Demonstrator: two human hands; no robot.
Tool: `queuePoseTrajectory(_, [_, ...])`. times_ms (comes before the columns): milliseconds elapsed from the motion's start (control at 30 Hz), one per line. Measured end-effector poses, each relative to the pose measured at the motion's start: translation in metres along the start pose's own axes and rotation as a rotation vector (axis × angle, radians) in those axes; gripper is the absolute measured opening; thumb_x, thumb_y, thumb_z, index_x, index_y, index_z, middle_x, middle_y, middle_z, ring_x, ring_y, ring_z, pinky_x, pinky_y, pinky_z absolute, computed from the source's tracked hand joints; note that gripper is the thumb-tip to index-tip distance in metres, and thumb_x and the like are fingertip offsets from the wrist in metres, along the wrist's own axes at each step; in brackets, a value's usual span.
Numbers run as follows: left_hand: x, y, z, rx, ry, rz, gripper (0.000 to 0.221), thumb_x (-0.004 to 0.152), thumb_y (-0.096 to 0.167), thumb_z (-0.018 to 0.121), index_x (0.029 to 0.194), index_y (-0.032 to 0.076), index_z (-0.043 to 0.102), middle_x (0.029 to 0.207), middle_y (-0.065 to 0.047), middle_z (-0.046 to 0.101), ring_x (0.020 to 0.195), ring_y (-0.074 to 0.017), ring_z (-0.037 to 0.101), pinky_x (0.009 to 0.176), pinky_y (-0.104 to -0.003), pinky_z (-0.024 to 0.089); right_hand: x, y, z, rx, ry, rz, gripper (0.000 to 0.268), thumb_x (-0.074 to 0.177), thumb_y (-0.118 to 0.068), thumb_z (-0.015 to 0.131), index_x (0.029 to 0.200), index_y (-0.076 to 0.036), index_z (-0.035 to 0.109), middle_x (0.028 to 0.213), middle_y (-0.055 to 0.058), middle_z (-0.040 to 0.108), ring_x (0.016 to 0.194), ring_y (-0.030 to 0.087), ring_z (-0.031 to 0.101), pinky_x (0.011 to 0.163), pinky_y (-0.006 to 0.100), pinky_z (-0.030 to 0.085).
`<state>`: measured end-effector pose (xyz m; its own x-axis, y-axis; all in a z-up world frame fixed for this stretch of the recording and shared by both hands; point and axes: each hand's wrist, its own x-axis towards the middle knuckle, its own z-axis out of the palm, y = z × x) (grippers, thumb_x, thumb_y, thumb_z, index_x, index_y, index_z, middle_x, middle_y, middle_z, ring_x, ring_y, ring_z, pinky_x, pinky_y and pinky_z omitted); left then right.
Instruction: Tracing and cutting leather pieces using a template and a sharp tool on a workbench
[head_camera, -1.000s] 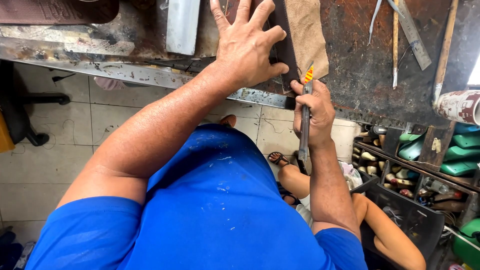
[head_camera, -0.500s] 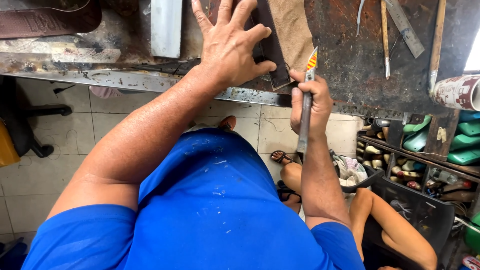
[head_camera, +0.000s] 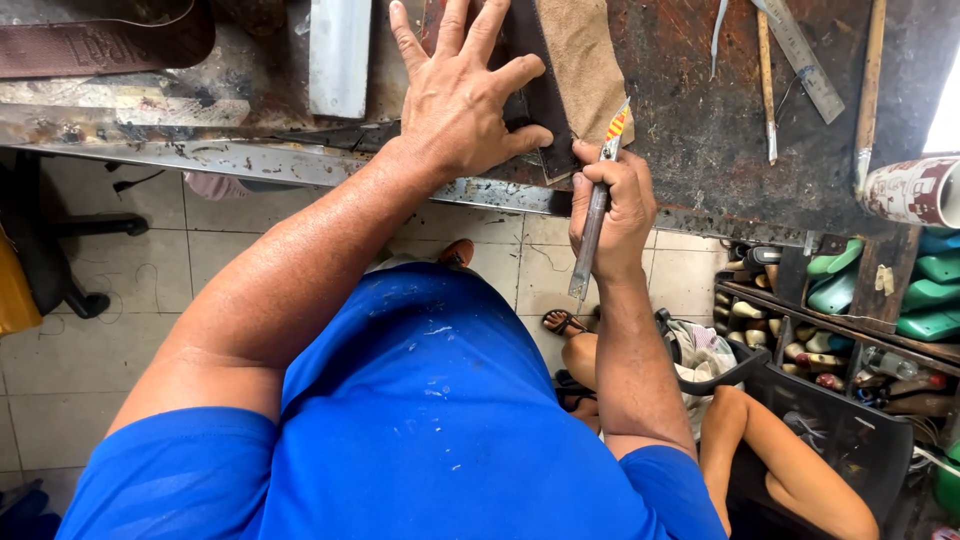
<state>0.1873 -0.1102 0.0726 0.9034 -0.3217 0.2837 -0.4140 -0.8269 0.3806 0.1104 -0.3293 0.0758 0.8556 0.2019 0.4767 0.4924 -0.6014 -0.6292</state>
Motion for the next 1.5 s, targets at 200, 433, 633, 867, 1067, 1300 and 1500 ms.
queuePoseTrajectory(200, [0.000, -0.001, 0.001, -0.004, -0.013, -0.004, 0.063, 0.075, 0.071, 0.085, 0.119, 0.030, 0.072, 0.155, -0.019, 0.036, 0.142, -0.0457, 0.021, 0.095, -0.095, 0.012, 0.000, 0.001, 0.000, -0.026, 0.001, -0.025, 0.012, 0.099, 0.003, 0.063, 0.102, -0.007, 0.057, 0.115, 0.017, 0.075, 0.113, 0.033, 0.064, 0.100, 0.045, 0.053])
queuePoseTrajectory(433, [0.001, -0.002, 0.001, -0.047, -0.048, -0.037, 0.053, 0.082, 0.065, 0.081, 0.122, 0.031, 0.072, 0.157, -0.018, 0.034, 0.143, -0.0480, 0.021, 0.097, -0.094, 0.010, -0.004, 0.009, 0.002, -0.034, -0.014, -0.095, 0.009, 0.103, 0.000, 0.060, 0.107, -0.007, 0.055, 0.118, 0.023, 0.072, 0.116, 0.034, 0.061, 0.101, 0.045, 0.053])
queuePoseTrajectory(633, [0.004, -0.002, 0.005, -0.061, -0.046, -0.079, 0.032, 0.088, 0.045, 0.077, 0.118, 0.033, 0.074, 0.155, -0.016, 0.037, 0.143, -0.0443, 0.020, 0.096, -0.095, 0.013, -0.008, 0.020, 0.000, -0.122, -0.150, -0.197, 0.036, 0.077, 0.002, 0.055, 0.110, -0.013, 0.059, 0.129, 0.011, 0.073, 0.120, 0.035, 0.060, 0.098, 0.052, 0.038])
queuePoseTrajectory(867, [0.013, -0.008, 0.000, -0.096, -0.086, -0.137, 0.031, 0.092, 0.021, 0.066, 0.111, 0.042, 0.077, 0.151, -0.006, 0.038, 0.143, -0.0343, 0.020, 0.095, -0.095, 0.012, -0.007, 0.018, 0.001, -0.130, -0.152, -0.181, 0.031, 0.084, 0.009, 0.055, 0.107, -0.010, 0.058, 0.128, 0.013, 0.073, 0.116, 0.036, 0.059, 0.101, 0.053, 0.039])
queuePoseTrajectory(1067, [0.010, -0.015, 0.001, -0.101, -0.090, -0.091, 0.030, 0.094, 0.025, 0.065, 0.120, 0.038, 0.074, 0.150, -0.006, 0.040, 0.142, -0.0336, 0.023, 0.094, -0.095, 0.014, -0.009, 0.014, 0.005, -0.116, -0.090, -0.121, 0.033, 0.084, 0.014, 0.057, 0.108, -0.009, 0.057, 0.123, 0.013, 0.075, 0.116, 0.040, 0.059, 0.101, 0.052, 0.040])
queuePoseTrajectory(1300, [0.013, -0.020, 0.001, -0.158, -0.065, -0.207, 0.087, 0.088, 0.037, 0.079, 0.156, 0.020, 0.027, 0.147, 0.004, 0.057, 0.144, -0.0262, 0.035, 0.102, -0.090, 0.011, 0.000, -0.002, 0.004, -0.113, -0.058, -0.085, 0.021, 0.095, 0.008, 0.061, 0.103, -0.010, 0.055, 0.120, 0.012, 0.076, 0.117, 0.034, 0.063, 0.104, 0.045, 0.041])
queuePoseTrajectory(1500, [0.010, -0.020, 0.012, -0.134, 0.002, -0.217, 0.111, 0.084, 0.043, 0.087, 0.159, 0.019, 0.009, 0.147, 0.015, 0.060, 0.143, -0.0216, 0.039, 0.105, -0.089, 0.009, -0.008, 0.008, 0.015, -0.152, 0.008, -0.033, 0.034, 0.088, -0.016, 0.084, 0.105, -0.012, 0.055, 0.116, 0.007, 0.077, 0.112, 0.034, 0.059, 0.104, 0.045, 0.042])
